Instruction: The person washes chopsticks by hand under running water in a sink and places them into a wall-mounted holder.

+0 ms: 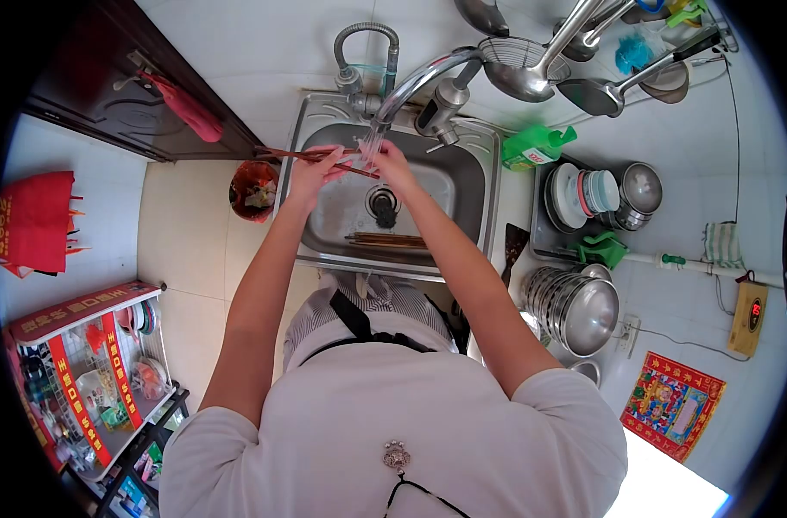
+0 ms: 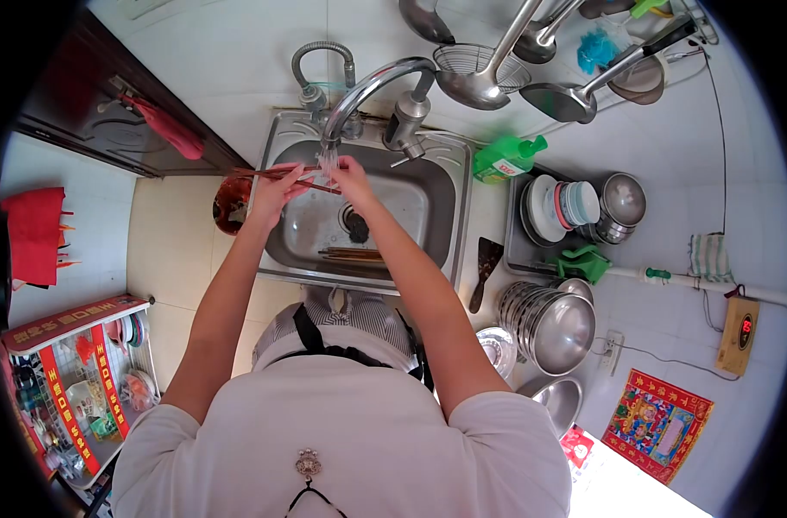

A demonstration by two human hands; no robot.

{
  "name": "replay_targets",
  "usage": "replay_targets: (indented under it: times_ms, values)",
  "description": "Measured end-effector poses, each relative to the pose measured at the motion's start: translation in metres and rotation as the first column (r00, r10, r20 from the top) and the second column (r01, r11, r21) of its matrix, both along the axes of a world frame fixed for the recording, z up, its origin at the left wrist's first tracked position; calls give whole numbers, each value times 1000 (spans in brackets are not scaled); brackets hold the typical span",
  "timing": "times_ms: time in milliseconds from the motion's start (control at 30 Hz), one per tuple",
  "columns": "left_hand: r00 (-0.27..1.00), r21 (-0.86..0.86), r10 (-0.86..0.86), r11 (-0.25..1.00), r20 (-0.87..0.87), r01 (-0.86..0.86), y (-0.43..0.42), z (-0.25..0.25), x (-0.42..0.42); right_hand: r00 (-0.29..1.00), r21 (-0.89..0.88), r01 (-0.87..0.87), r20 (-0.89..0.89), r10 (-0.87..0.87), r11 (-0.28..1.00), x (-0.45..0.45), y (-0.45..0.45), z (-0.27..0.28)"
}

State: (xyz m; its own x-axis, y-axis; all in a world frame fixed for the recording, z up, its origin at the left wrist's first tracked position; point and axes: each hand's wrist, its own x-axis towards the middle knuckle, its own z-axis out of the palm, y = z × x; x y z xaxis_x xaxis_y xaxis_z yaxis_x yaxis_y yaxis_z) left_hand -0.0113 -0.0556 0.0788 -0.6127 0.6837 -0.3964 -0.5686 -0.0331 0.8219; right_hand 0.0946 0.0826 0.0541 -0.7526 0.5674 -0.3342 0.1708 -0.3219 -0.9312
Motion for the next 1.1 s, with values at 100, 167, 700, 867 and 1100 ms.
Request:
replay_targets:
  times_ms: [100, 167, 700, 867, 1100]
  values:
    - [1000, -34, 8, 999, -7, -8, 2, 2, 1, 992, 32, -126, -1, 126, 992, 0, 10, 3]
    - [999, -51, 28, 998, 25, -26, 2, 0, -3, 979, 79, -203, -16, 205, 976, 3, 15, 6]
    - [978, -100, -166, 983, -126, 154, 18, 2, 9, 850, 713, -521, 387, 357, 469, 13, 15, 2]
    - [998, 66, 49, 997, -41, -46, 11, 7, -10, 885, 808, -461, 388, 257, 368, 31, 22, 12]
    - [985, -35, -88, 996, -145, 84, 26, -8, 21, 944, 704, -265, 50, 325, 660, 17, 4, -2]
